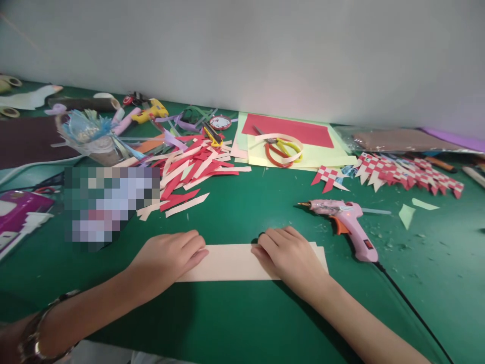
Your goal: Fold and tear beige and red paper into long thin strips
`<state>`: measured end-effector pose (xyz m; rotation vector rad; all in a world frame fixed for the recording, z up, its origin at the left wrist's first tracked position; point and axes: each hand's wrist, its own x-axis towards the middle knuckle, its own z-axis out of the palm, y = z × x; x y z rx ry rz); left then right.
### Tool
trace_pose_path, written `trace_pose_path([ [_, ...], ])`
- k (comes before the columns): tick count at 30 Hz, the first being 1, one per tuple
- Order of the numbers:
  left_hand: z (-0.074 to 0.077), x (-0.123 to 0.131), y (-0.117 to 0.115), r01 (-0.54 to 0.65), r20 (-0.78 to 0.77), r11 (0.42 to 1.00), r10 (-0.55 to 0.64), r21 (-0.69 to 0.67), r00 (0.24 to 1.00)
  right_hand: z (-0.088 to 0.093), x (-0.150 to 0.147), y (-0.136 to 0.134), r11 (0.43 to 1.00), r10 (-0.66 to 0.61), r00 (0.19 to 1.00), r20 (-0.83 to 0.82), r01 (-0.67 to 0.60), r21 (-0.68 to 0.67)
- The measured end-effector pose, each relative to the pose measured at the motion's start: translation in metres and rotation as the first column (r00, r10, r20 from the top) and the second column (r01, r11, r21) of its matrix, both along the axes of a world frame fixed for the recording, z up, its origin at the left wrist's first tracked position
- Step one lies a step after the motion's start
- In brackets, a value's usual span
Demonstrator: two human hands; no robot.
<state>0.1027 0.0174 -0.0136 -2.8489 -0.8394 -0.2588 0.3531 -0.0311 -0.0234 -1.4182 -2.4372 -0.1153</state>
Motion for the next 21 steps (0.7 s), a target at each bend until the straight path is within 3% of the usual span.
trace_pose_path([
  [14, 0.003, -0.010, -0.007, -0.172, -0.019, 0.981, 0.171, -0.086, 0.985, -0.006, 0.002, 0.004, 0.993, -0.097, 0.993, 0.069, 0.101, -0.060],
  [21, 0.004, -0.012, -0.008, -0.175, -0.028, 0.983, 0.174, -0.056, 0.984, -0.007, 0.000, 0.003, 0.987, -0.137, 0.987, 0.081, 0.143, -0.079],
])
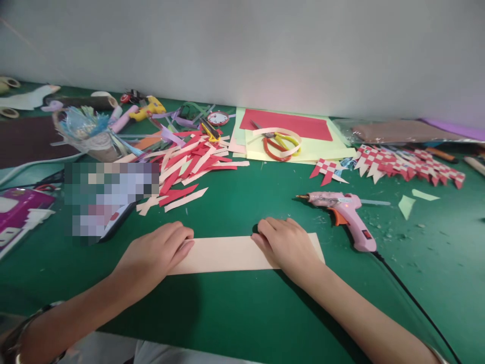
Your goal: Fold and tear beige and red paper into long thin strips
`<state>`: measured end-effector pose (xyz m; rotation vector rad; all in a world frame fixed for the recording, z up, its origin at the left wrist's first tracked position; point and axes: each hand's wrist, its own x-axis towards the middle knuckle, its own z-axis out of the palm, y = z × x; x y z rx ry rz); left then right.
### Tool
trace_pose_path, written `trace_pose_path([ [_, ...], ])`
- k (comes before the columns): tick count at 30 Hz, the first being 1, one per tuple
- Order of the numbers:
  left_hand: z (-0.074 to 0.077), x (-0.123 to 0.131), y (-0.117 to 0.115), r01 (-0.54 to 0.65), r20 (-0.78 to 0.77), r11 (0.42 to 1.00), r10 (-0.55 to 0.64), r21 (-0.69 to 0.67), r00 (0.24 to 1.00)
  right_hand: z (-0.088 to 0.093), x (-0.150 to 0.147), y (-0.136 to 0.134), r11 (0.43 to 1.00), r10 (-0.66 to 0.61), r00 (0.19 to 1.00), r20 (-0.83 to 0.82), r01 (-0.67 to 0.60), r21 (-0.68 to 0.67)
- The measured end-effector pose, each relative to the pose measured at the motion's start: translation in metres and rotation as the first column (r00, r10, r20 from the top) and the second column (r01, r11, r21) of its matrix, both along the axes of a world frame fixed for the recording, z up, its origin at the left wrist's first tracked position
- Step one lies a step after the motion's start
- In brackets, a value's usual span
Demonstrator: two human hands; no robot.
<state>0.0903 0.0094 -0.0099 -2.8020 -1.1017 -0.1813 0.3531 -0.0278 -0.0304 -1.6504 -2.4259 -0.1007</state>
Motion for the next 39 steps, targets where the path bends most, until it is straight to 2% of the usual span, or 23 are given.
trace_pose_path([
  [2, -0.001, 0.001, -0.002, 0.036, 0.007, 0.997, -0.037, 0.066, 0.999, 0.000, 0.000, 0.000, 1.000, 0.005, 1.000, 0.000, -0.005, -0.007],
  [4, -0.001, 0.004, -0.006, 0.162, 0.005, 0.984, -0.163, 0.078, 0.987, 0.000, 0.001, 0.000, 0.999, 0.022, 1.000, 0.008, -0.022, -0.024],
  [6, -0.001, 0.009, -0.011, 0.326, 0.002, 0.945, -0.326, -0.015, 0.945, 0.001, 0.001, 0.000, 0.999, 0.035, 0.999, 0.016, -0.034, -0.033],
  [8, 0.000, 0.015, -0.017, 0.414, 0.014, 0.902, -0.415, -0.122, 0.910, 0.001, 0.002, 0.000, 0.998, 0.041, 0.999, 0.016, -0.040, -0.039],
  [10, 0.003, 0.020, -0.023, 0.418, 0.012, 0.892, -0.422, -0.172, 0.906, 0.001, 0.003, 0.000, 0.998, 0.047, 0.999, 0.008, -0.046, -0.042],
  [14, 0.009, 0.029, -0.031, 0.404, -0.004, 0.900, -0.410, -0.167, 0.912, -0.001, 0.003, 0.000, 0.999, 0.044, 0.999, -0.016, -0.044, -0.023],
  [17, 0.005, 0.034, -0.033, 0.368, 0.007, 0.925, -0.369, -0.098, 0.929, -0.002, 0.003, -0.001, 0.998, 0.058, 0.997, -0.054, -0.057, 0.012],
  [20, -0.002, 0.035, -0.032, 0.377, 0.040, 0.924, -0.375, -0.070, 0.926, -0.002, 0.003, -0.001, 0.997, 0.068, 0.993, -0.100, -0.065, 0.035],
  [23, -0.005, 0.029, -0.030, 0.375, 0.101, 0.909, -0.362, -0.181, 0.927, -0.001, 0.002, -0.002, 0.998, 0.054, 0.992, -0.114, -0.050, 0.034],
  [28, 0.002, 0.014, -0.023, 0.375, 0.147, 0.848, -0.345, -0.374, 0.927, -0.001, 0.001, -0.002, 0.998, 0.044, 0.994, -0.096, -0.040, 0.038],
  [33, 0.004, 0.004, -0.019, 0.451, 0.181, 0.793, -0.414, -0.410, 0.892, -0.001, 0.000, -0.001, 0.998, 0.040, 0.996, -0.086, -0.034, 0.061],
  [39, 0.004, -0.003, -0.021, 0.433, 0.178, 0.792, -0.395, -0.431, 0.901, -0.002, 0.001, -0.001, 0.998, 0.036, 0.997, -0.065, -0.033, 0.051],
])
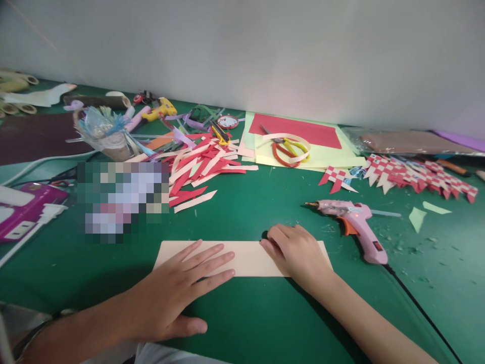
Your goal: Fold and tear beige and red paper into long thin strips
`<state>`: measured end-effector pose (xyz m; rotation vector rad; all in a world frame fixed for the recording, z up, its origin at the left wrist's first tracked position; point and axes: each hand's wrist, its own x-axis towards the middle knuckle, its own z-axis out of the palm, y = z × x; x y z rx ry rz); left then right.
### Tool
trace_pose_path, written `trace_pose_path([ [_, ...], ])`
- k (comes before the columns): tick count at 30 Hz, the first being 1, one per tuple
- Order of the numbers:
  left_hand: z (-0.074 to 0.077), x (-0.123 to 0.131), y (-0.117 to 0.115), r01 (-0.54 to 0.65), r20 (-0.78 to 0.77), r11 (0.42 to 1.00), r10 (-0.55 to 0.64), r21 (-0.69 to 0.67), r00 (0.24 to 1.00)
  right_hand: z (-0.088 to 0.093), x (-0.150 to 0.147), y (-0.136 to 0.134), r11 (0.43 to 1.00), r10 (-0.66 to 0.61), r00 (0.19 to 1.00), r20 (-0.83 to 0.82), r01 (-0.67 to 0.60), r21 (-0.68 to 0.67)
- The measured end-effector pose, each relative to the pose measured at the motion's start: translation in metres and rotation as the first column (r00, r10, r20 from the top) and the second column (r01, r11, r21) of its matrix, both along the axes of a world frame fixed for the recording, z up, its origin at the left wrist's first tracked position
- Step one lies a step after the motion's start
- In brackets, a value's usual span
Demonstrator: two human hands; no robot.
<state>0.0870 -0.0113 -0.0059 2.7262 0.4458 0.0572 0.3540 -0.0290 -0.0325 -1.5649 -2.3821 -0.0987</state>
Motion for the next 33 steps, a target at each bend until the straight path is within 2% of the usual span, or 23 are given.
trace_pose_path([
  [9, 0.001, 0.000, -0.001, 0.027, 0.013, 0.999, -0.027, -0.037, 1.000, 0.001, -0.001, 0.001, 1.000, 0.013, 1.000, 0.024, -0.014, 0.016],
  [17, 0.001, 0.000, 0.004, 0.055, -0.036, 0.986, -0.061, -0.158, 0.997, 0.001, 0.000, 0.002, 0.999, 0.031, 0.999, 0.024, -0.033, 0.044],
  [24, -0.001, -0.002, 0.004, 0.032, -0.035, 0.980, -0.040, -0.196, 0.999, -0.001, 0.002, 0.001, 0.999, 0.035, 0.999, 0.027, -0.035, 0.029],
  [29, -0.002, -0.017, 0.002, -0.017, -0.038, 0.981, 0.010, -0.193, 0.999, -0.001, 0.002, 0.000, 0.999, 0.031, 0.999, 0.038, -0.032, 0.027],
  [33, -0.001, -0.034, -0.001, -0.064, -0.061, 0.989, 0.056, -0.136, 0.997, -0.001, 0.001, 0.000, 0.999, 0.023, 0.999, 0.044, -0.025, 0.042],
])
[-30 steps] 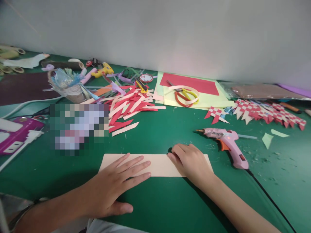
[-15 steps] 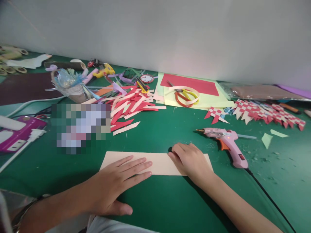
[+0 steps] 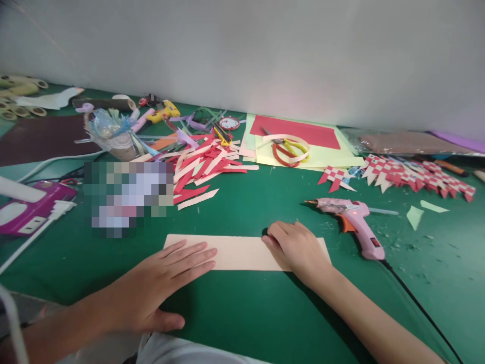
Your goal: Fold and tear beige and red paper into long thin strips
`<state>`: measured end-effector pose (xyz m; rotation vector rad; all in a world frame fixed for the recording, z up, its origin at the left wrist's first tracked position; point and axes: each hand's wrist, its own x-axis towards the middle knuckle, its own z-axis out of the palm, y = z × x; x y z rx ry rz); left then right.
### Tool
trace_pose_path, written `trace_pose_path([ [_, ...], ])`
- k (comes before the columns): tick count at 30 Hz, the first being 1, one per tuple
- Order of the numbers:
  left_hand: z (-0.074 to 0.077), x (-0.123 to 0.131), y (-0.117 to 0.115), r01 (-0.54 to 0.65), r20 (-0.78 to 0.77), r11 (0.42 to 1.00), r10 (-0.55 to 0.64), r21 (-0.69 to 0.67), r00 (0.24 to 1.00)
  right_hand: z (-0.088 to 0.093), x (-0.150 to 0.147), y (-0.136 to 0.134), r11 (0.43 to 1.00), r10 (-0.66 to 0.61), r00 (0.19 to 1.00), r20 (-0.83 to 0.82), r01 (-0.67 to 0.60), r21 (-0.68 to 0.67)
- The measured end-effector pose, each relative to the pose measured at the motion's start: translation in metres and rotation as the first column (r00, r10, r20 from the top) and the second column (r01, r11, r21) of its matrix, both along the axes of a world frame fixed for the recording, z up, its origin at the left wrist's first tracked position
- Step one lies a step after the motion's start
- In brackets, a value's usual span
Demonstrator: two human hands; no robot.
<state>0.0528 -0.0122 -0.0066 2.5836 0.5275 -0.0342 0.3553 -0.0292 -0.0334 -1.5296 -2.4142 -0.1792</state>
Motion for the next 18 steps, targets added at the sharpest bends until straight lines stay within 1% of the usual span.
trace_pose_path([
  [7, 0.000, -0.023, -0.009, -0.045, -0.062, 0.994, 0.052, 0.104, 0.997, -0.001, 0.001, -0.001, 1.000, -0.003, 1.000, 0.014, 0.003, -0.022],
  [11, 0.002, -0.037, -0.014, -0.082, -0.051, 0.985, 0.091, 0.154, 0.995, 0.000, 0.001, -0.001, 1.000, -0.011, 0.999, 0.037, 0.011, -0.008],
  [15, 0.003, -0.050, -0.019, -0.141, -0.054, 0.966, 0.156, 0.215, 0.986, 0.001, 0.000, -0.002, 1.000, -0.003, 1.000, 0.023, 0.003, -0.010],
  [18, 0.004, -0.054, -0.021, -0.144, -0.062, 0.961, 0.163, 0.237, 0.985, 0.000, 0.000, -0.002, 1.000, 0.002, 1.000, 0.017, -0.002, -0.007],
])
